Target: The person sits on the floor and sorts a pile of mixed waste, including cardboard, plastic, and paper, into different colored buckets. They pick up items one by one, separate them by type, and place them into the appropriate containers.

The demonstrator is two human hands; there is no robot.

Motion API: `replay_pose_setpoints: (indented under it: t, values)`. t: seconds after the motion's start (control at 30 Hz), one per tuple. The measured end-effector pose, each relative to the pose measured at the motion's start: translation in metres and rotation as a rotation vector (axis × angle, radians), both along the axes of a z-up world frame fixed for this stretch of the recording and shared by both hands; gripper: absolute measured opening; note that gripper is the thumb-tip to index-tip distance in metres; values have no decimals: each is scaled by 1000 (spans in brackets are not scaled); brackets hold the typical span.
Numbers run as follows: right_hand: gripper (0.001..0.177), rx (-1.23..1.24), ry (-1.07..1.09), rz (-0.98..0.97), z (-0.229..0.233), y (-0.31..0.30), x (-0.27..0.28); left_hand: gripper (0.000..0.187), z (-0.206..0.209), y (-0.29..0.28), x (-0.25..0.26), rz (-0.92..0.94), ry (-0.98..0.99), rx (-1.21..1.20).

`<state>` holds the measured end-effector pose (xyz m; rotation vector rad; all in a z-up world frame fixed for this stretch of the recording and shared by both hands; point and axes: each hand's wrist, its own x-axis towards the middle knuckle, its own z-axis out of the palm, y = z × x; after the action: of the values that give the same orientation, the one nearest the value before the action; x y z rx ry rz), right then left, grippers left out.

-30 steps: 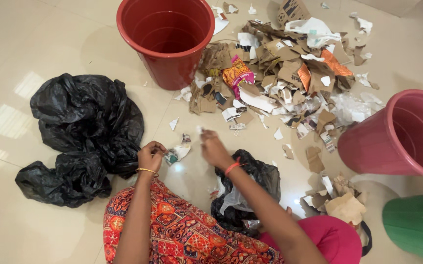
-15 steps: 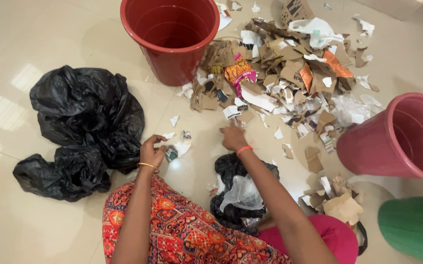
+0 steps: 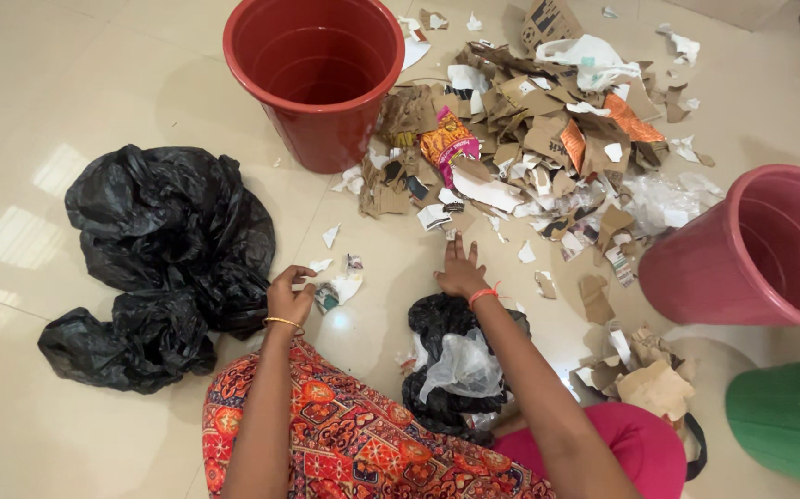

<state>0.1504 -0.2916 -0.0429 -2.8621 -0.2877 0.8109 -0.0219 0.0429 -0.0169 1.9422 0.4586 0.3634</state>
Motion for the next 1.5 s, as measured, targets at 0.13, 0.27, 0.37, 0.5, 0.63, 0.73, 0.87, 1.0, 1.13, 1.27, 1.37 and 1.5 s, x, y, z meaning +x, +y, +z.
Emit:
replay_pose_setpoints:
  t: [0.13, 0.27, 0.37, 0.5, 0.63, 0.73, 0.87, 1.0, 1.13, 1.27, 1.37, 1.5]
  values:
    - [92, 75, -89, 163, 21, 32, -27, 20, -2, 2, -4, -20, -3, 2]
    - [92, 283, -470, 590, 28, 87, -70, 20, -1, 2, 0, -18, -1, -78]
    - [78, 426, -213, 466, 22, 117, -102, 19, -4, -1, -5, -13, 6, -89]
    - [73, 576, -142, 308, 10, 123, -91, 17, -2, 4, -2, -29, -21, -82]
    - [70, 478, -352, 105, -6, 78, -39, 16, -5, 0, -5, -14, 23, -79]
    - [79, 194, -236, -114, -11, 44, -9, 16, -2, 1, -2, -19, 4, -74]
    - [67, 74, -108, -291, -24, 25, 0, 12, -2, -1, -4, 7, 15, -62]
    - [60, 106, -167, -296, -39, 19, 2, 11, -11, 3, -5, 8, 2, -76]
    - [63, 31, -230, -11, -22, 9, -1, 11, -22, 9, -1, -14, 20, -93]
    - [47, 471, -239, 47, 37, -21, -53, 11, -26, 6, 0, 9, 7, -87]
    - [37, 609, -173, 85, 90, -52, -112, 11, -24, 5, -1, 23, -8, -103]
    - [33, 476, -22, 93, 139, -79, -184, 10, -18, 4, -4, 12, 11, -131]
